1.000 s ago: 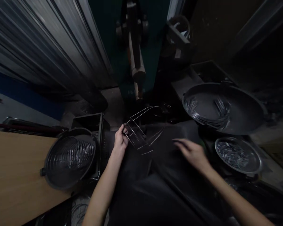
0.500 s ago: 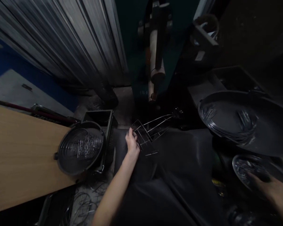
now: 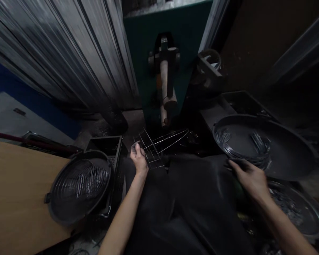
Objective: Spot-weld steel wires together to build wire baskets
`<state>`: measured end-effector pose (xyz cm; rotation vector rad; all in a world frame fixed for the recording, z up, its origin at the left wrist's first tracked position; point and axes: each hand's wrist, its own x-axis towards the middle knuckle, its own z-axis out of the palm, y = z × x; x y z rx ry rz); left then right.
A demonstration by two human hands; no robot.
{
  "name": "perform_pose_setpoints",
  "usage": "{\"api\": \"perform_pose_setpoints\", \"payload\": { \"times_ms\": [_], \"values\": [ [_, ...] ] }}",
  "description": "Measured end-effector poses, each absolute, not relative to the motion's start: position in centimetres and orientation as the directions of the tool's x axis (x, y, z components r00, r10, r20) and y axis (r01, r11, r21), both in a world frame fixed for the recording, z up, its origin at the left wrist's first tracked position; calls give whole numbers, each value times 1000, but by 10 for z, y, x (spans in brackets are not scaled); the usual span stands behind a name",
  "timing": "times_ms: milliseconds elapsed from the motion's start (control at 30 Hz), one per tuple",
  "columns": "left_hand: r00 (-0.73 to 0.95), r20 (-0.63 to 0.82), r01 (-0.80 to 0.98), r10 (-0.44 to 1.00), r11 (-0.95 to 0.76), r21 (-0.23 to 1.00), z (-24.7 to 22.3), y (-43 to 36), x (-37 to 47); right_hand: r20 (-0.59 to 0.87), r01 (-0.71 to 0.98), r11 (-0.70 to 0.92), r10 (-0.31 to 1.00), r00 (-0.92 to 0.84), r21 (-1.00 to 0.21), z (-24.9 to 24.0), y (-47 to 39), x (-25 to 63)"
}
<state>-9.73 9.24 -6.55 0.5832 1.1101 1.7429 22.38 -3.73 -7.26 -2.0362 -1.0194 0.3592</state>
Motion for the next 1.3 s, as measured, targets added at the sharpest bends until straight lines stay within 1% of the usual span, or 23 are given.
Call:
{"api": "perform_pose_setpoints", "payload": {
  "times_ms": [67,100,167,233,333,467,600,700,833,967,1167,1300],
  "values": [
    [-433,-83,-455,898,-139,879,-66,95,-100,14,376,-224,844,536,-899,-56,-5,186],
    [-434,-77,-452,898,-143,881,-66,96,-101,-34,277,-192,872,488,-941,-48,10,168],
    [-436,-68,-447,897,-150,882,-66,98,-103,-100,107,-156,908,407,-982,-34,36,135],
    [-441,-73,-444,894,-147,884,-64,99,-103,-168,-55,-160,914,369,-986,-26,56,109],
    [-457,-93,-443,884,-136,886,-63,102,-104,-261,-269,-172,902,343,-948,-22,75,86],
    [-478,-108,-425,872,-123,897,-64,108,-105,-334,-459,-165,888,315,-873,-23,85,75],
    [-454,-124,-424,882,-92,901,-68,115,-107,-372,-534,-165,877,306,-829,-20,88,71],
    [-435,-102,-395,895,-88,914,-70,119,-108,-402,-559,-191,870,284,-807,-17,91,70],
    [-434,-97,-367,896,-77,927,-66,123,-109,-433,-558,-241,868,242,-794,-12,94,71],
    [-429,-118,-359,896,-49,932,-62,125,-110,-461,-569,-254,850,255,-782,-7,97,71],
    [-390,-166,-397,906,-3,918,-63,131,-110,-513,-613,-277,821,250,-740,-1,102,69],
    [-383,-186,-403,905,18,915,-58,135,-111,-522,-609,-287,815,250,-739,2,107,68]
  ]
}}
